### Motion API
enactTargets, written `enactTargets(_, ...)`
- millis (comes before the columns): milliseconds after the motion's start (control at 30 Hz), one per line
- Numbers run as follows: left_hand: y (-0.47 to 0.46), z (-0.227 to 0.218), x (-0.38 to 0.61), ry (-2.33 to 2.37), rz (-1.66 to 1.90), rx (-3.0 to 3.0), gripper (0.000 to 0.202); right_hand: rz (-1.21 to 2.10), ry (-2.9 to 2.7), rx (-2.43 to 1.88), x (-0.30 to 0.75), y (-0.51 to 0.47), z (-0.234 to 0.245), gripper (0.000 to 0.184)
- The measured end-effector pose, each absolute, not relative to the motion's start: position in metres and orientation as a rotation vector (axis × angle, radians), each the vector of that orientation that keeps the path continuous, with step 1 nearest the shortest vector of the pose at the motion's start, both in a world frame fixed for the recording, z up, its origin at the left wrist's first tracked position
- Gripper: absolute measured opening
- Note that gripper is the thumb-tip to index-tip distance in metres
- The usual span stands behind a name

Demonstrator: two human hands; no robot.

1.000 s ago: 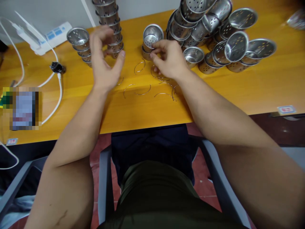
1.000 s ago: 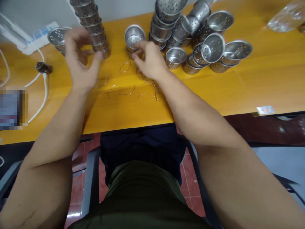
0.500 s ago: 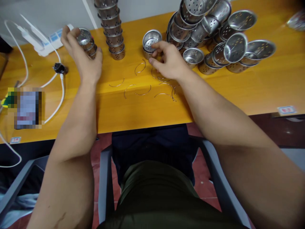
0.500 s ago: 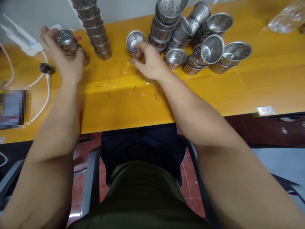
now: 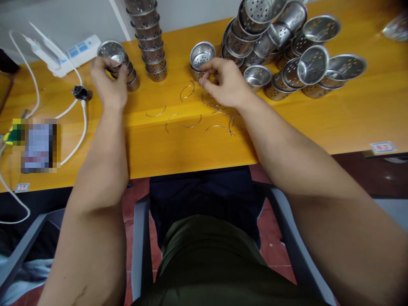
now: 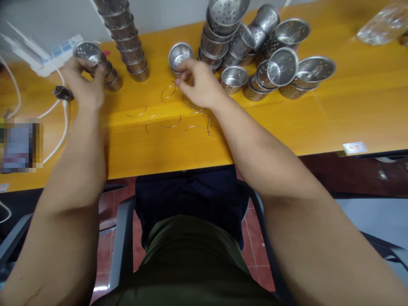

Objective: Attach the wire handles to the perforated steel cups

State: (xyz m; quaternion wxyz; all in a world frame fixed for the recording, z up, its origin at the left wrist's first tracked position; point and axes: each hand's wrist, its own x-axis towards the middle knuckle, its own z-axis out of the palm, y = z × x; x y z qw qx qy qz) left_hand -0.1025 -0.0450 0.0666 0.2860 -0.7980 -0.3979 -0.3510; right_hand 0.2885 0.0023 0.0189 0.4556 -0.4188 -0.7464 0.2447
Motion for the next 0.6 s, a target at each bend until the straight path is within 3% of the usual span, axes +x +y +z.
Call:
enactTargets(167,-0.009,0.055,-0.103,-1.197,-0.988,-2.044,0.091,0.66,-1.808,-1.03,0.285,0.0,0.022,0.093)
enactTargets(267,0.037,0.032,-0.105,-1.328,-1.246,-1.621,0.063,0.683,-1.803,-1.013,0.285,0.001,0.022,0.092)
enactTargets(300,0.052,0.024,-0.106,-1.29,-1.372,-1.369,0.048,0.686,-1.806,-1.004,0.285,0.001,0.021,0.09)
enactTargets(367,0.075,0.011,-0.11,-1.335,-1.396,-1.304,0.037,0.693,-1.813,-0.993,0.286,0.001,0.021,0.084)
enactTargets(467,0.081,0.008,-0.114,-1.555,-1.334,-1.47,0.042,0.697,-1.837,-0.984,0.288,-0.001,0.02,0.072)
enactTargets(600,0.038,0.038,-0.098,-1.683,-1.099,-1.559,0.046,0.685,-1.875,-1.002,0.29,-0.003,0.02,0.044)
